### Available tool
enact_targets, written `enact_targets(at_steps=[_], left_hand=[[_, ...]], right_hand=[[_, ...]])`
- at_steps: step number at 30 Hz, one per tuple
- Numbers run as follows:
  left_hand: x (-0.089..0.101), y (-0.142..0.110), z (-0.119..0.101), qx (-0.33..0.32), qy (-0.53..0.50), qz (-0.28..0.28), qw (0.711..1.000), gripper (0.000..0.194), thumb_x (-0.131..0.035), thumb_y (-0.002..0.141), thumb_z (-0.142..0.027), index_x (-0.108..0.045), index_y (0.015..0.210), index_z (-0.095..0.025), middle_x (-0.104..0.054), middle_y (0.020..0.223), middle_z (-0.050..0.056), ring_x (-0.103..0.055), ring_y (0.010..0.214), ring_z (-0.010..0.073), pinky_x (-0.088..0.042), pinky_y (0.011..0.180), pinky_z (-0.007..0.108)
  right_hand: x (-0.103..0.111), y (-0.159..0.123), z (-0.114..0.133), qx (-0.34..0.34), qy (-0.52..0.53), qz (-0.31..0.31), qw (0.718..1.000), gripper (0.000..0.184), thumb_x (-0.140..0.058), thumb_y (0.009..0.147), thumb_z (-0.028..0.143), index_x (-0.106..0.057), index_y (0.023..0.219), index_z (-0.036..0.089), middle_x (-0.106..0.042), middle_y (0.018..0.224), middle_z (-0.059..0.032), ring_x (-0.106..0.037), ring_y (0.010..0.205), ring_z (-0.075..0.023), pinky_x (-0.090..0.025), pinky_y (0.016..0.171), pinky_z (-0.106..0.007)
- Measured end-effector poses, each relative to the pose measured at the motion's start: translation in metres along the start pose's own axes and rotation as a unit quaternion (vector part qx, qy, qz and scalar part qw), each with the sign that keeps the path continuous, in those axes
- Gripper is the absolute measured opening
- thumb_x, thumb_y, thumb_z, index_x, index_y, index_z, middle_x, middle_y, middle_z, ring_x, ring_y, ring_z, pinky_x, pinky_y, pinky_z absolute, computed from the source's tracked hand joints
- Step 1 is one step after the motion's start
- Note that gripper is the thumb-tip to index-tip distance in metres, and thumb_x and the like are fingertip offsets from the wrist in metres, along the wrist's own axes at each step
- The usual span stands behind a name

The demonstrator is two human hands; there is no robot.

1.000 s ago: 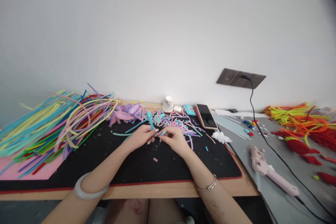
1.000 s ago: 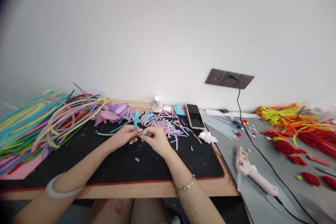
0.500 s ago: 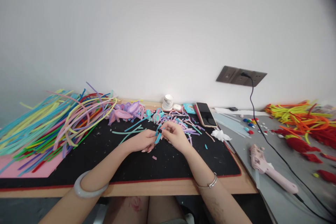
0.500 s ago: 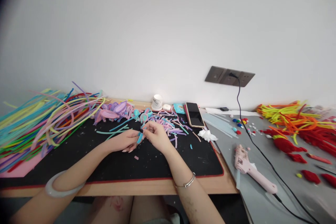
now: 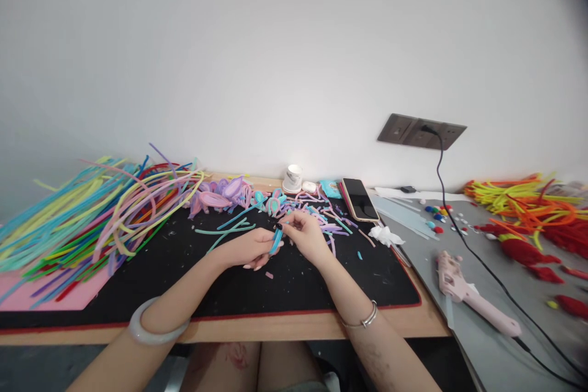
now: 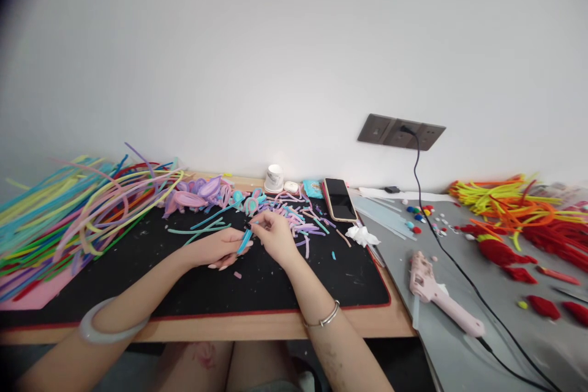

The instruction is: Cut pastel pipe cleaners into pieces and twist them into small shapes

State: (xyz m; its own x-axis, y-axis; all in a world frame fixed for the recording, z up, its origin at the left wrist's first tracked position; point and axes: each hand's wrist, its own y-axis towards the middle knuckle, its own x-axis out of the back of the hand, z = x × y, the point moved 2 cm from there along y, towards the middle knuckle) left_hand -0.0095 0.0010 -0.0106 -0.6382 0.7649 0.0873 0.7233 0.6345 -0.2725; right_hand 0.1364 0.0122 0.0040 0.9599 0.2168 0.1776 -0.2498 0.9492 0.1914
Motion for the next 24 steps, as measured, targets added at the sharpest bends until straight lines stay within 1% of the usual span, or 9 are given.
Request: enact_targets(at_steps=[2,7,12,17,19,21,24], left_hand=[[-0.0004,0.0001,-0.0001,0.005,-0.007,0.008,1.0,0.029,-0.043,0.079,-0.042,-0.042,0.065,-0.017,-0.043,0.035,-0.005,-0.028,0.024,0.0043,-0.016,0.026,0.014],[-0.0005,-0.0008,-0.003,0.009,-0.008,0.017,1.0,0.025,-0.044,0.078,-0.037,-0.043,0.064,-0.016,-0.045,0.036,-0.005,-0.029,0.024,0.0039,-0.017,0.026,0.014],[-0.0002,-0.0033,-0.0067,0.0,-0.005,0.022,1.0,0.026,-0.045,0.078,-0.039,-0.044,0.066,-0.016,-0.047,0.038,-0.005,-0.031,0.025,0.0038,-0.018,0.027,0.014],[0.0014,-0.0026,-0.0035,-0.001,-0.022,0.018,1.0,0.03,-0.043,0.08,-0.044,-0.044,0.07,-0.016,-0.047,0.038,-0.005,-0.032,0.025,0.0045,-0.019,0.027,0.014],[0.0027,-0.0016,-0.0024,-0.013,-0.037,0.008,0.999,0.031,-0.042,0.08,-0.046,-0.044,0.073,-0.016,-0.048,0.04,-0.004,-0.034,0.026,0.0051,-0.022,0.028,0.015],[0.0039,-0.0008,-0.0025,-0.031,-0.05,-0.011,0.998,0.035,-0.037,0.082,-0.048,-0.046,0.075,-0.015,-0.05,0.044,-0.003,-0.037,0.028,0.006,-0.026,0.03,0.016],[0.0038,0.0,-0.004,-0.056,-0.029,-0.046,0.997,0.038,-0.033,0.083,-0.05,-0.045,0.076,-0.015,-0.053,0.048,-0.001,-0.042,0.031,0.0067,-0.029,0.033,0.016]], right_hand=[[-0.0014,0.0,-0.0018,-0.015,0.033,-0.005,0.999,0.008,-0.059,0.068,0.022,-0.056,0.068,0.015,-0.056,0.058,0.002,-0.048,0.044,-0.0081,-0.039,0.044,-0.02],[-0.004,-0.0001,-0.0026,-0.035,0.095,-0.019,0.995,0.012,-0.061,0.065,0.022,-0.052,0.065,0.016,-0.053,0.048,0.0044,-0.051,0.042,-0.009,-0.042,0.044,-0.02],[-0.0049,0.0,-0.0032,-0.038,0.115,-0.02,0.992,0.011,-0.061,0.064,0.021,-0.051,0.065,0.015,-0.055,0.048,0.0041,-0.052,0.041,-0.0083,-0.043,0.042,-0.02],[-0.0034,0.0006,-0.0022,-0.038,0.146,-0.049,0.987,0.017,-0.06,0.063,0.016,-0.044,0.067,0.018,-0.052,0.044,0.0074,-0.052,0.037,-0.0091,-0.043,0.039,-0.02],[-0.0019,0.0014,-0.0012,-0.032,0.155,-0.054,0.986,0.017,-0.06,0.063,0.015,-0.045,0.071,0.018,-0.051,0.044,0.0086,-0.05,0.036,-0.0085,-0.042,0.038,-0.019],[0.0003,0.0021,-0.0009,-0.028,0.152,-0.062,0.986,0.016,-0.059,0.063,0.015,-0.047,0.074,0.018,-0.051,0.044,0.0088,-0.05,0.036,-0.008,-0.042,0.039,-0.019],[0.0033,0.0025,-0.0021,-0.026,0.126,-0.087,0.988,0.013,-0.057,0.064,0.013,-0.05,0.074,0.017,-0.052,0.044,0.0076,-0.05,0.036,-0.0083,-0.042,0.04,-0.019]])
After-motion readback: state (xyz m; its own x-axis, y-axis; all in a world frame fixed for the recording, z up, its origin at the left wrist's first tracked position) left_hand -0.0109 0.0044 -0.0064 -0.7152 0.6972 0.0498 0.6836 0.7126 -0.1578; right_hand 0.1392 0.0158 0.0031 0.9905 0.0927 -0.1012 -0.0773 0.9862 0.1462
